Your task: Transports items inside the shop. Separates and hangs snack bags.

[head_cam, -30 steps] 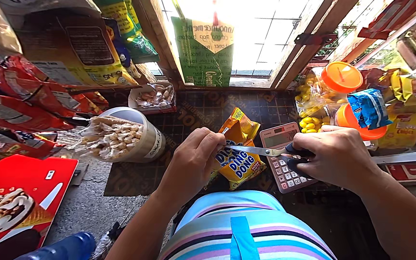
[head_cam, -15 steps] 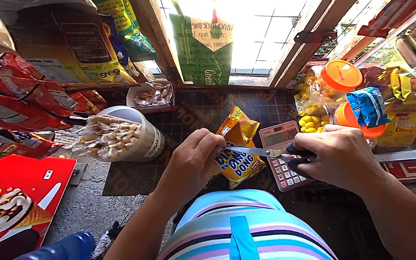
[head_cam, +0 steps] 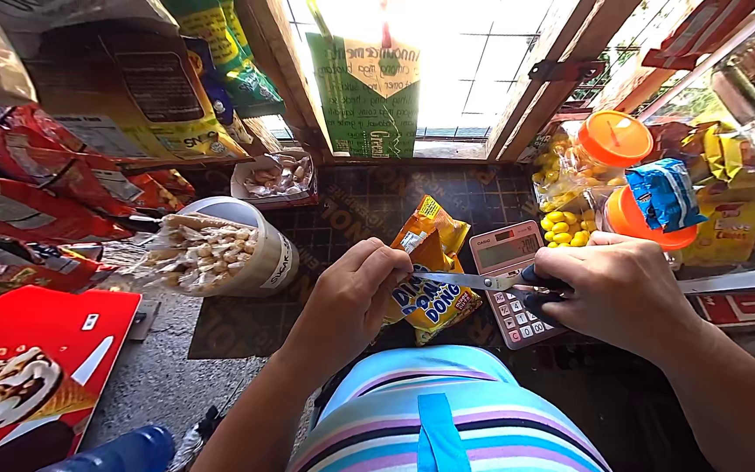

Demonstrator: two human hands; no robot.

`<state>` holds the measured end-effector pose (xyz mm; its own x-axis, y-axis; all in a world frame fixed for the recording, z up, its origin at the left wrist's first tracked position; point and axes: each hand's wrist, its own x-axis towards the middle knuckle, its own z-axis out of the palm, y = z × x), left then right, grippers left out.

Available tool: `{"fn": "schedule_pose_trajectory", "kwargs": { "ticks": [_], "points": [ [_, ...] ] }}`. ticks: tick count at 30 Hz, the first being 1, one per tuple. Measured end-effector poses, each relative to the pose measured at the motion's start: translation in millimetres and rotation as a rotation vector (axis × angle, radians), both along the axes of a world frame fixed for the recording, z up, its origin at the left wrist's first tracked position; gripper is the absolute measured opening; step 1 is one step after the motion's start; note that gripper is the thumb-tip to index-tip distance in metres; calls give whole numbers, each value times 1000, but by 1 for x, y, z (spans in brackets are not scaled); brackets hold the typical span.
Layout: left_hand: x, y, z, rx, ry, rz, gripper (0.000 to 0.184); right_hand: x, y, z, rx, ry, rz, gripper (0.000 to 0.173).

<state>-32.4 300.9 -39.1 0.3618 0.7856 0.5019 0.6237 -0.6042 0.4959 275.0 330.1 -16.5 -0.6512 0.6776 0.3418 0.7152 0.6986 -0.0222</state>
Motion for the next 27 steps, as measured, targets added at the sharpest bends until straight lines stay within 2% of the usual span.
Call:
{"fn": "schedule_pose_trajectory", "kwargs": {
  "ticks": [6, 13, 15, 17, 20, 22, 27],
  "points": [
    [0, -2, -2, -55, -17, -21, 19, 2, -6, 0, 58, -26, 45, 17],
    [13, 1, -21, -302, -124, -176, 21, 28, -15, -5, 54, -89, -32, 27],
    [13, 5, -28, -311, -65, -120, 27, 35, -17, -11, 32, -74, -69, 27],
    [9, 13, -32, -270, -8, 19, 33, 43, -19, -16, 9, -42, -118, 24],
    [-2, 40, -32, -279, 13, 169, 27, 48, -22, -25, -39, 50, -214, 22],
    [-8, 62, -33, -411, 64, 179, 23, 47, -24, -31, -82, 135, -283, 22],
    [3, 107, -45, -852, 181, 96, 33, 37, -24, -50, -235, 334, -401, 25]
  ]
}}
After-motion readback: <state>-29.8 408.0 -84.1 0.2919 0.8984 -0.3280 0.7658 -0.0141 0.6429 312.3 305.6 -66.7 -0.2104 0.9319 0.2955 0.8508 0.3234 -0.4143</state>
